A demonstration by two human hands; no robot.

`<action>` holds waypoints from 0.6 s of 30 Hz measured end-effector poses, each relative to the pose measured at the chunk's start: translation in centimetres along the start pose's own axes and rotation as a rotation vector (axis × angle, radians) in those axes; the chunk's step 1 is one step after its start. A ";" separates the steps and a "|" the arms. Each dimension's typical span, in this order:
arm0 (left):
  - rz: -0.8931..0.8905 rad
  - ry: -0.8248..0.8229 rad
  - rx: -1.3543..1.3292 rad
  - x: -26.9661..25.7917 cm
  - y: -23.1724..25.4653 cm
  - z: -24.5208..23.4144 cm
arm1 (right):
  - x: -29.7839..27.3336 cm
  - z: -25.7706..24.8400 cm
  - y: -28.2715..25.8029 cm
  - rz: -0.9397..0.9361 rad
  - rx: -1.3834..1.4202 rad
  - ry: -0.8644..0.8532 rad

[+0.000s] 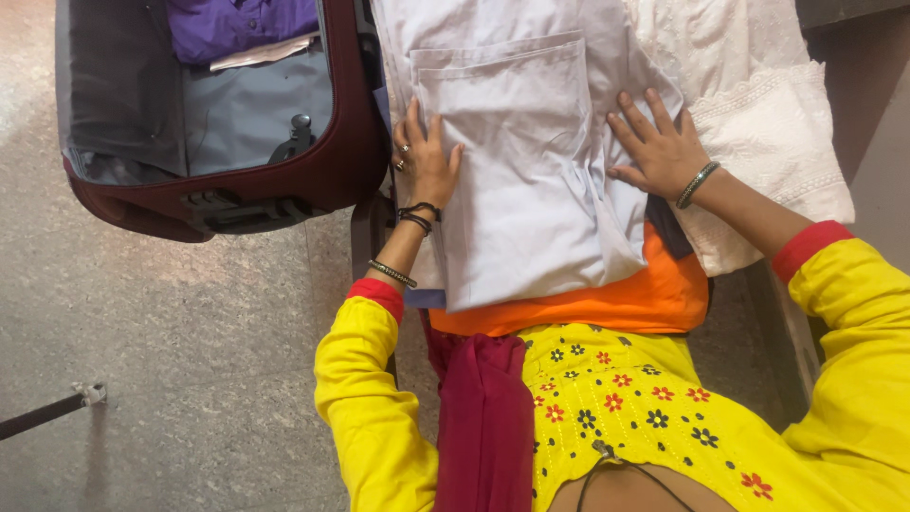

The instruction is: The person packs a suitcase by taking folded clothes and placing them inside, then smoothing and organizing a pair of white trousers on the workstation.

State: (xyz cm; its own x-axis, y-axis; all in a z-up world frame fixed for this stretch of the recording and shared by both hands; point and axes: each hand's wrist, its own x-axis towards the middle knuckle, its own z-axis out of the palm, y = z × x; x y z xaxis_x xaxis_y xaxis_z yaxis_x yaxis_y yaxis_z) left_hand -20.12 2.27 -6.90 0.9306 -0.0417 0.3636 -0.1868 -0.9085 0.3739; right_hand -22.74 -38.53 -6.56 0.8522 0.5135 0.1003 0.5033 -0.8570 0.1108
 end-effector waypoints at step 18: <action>0.004 -0.012 -0.037 0.2 0.8 -1.2 | 0.0 -0.5 -0.3 -0.008 -0.003 0.030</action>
State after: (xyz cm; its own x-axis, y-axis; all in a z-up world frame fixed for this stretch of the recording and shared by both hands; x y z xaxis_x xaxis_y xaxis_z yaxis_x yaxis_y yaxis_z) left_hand -20.42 2.04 -5.52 0.9336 -0.0507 0.3547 -0.2020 -0.8921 0.4042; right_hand -22.97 -38.22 -6.07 0.8434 0.5215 0.1293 0.5097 -0.8527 0.1144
